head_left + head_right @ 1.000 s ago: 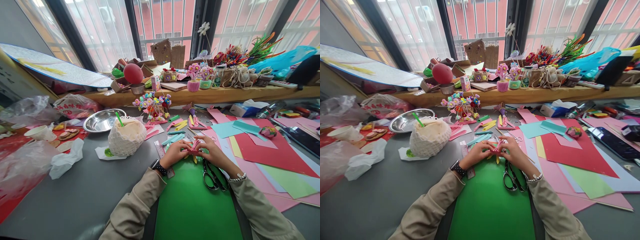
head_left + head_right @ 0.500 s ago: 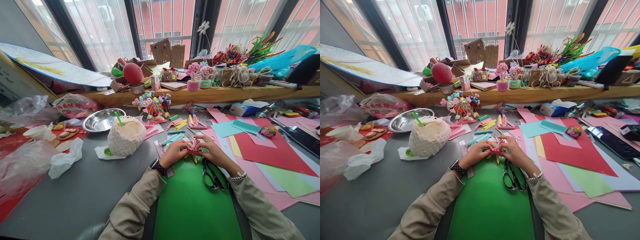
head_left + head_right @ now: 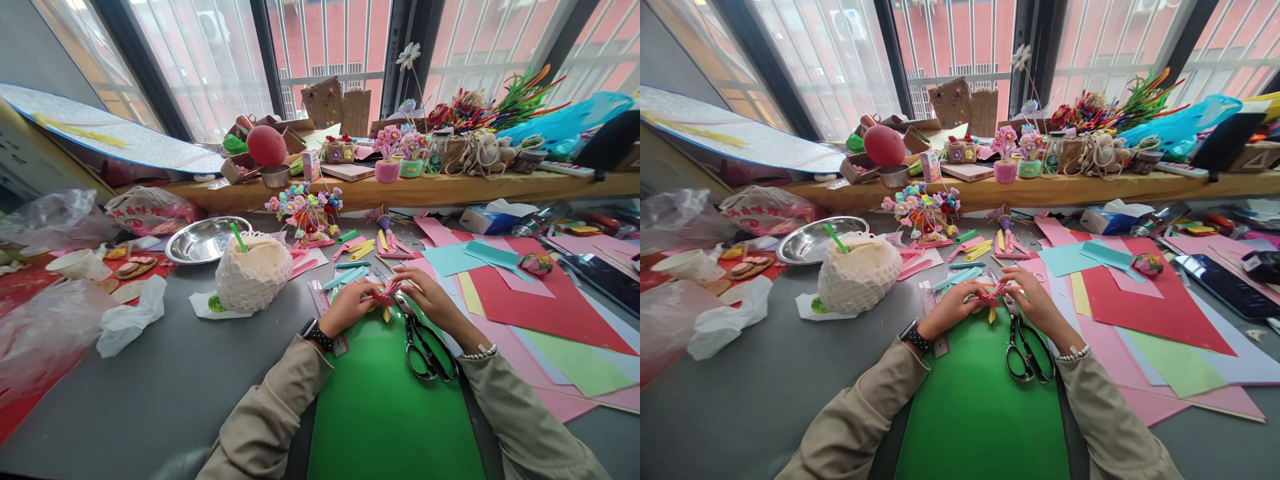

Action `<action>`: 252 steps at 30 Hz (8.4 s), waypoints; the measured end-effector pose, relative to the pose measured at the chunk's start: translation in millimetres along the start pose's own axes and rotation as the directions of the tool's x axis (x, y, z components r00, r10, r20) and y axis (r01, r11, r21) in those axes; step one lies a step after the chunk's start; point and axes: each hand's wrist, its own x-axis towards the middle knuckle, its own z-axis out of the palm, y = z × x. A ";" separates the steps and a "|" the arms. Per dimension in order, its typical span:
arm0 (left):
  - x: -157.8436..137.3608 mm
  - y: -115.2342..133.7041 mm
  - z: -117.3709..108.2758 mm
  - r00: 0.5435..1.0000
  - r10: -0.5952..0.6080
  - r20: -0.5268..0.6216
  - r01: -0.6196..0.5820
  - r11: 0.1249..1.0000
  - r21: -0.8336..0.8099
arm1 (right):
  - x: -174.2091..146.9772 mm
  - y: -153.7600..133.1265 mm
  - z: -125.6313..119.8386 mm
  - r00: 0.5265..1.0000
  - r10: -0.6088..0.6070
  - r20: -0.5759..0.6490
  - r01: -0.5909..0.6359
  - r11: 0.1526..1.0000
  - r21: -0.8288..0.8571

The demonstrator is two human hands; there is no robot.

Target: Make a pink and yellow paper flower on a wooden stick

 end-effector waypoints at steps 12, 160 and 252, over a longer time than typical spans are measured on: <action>-1.0 2.4 -0.2 0.994 0.102 0.026 -0.098 0.988 -0.121 | -1.9 8.4 -1.3 0.999 -0.042 0.002 0.042 0.995 -0.092; -11.1 22.0 16.1 0.823 0.370 -0.431 -0.168 0.883 0.438 | -9.8 -39.7 14.6 0.958 0.121 -0.258 -0.073 0.979 0.190; -7.0 21.2 -3.7 0.978 -0.142 0.153 0.207 0.744 -0.636 | -4.2 -44.4 -2.4 0.936 0.301 0.184 -0.353 0.806 0.475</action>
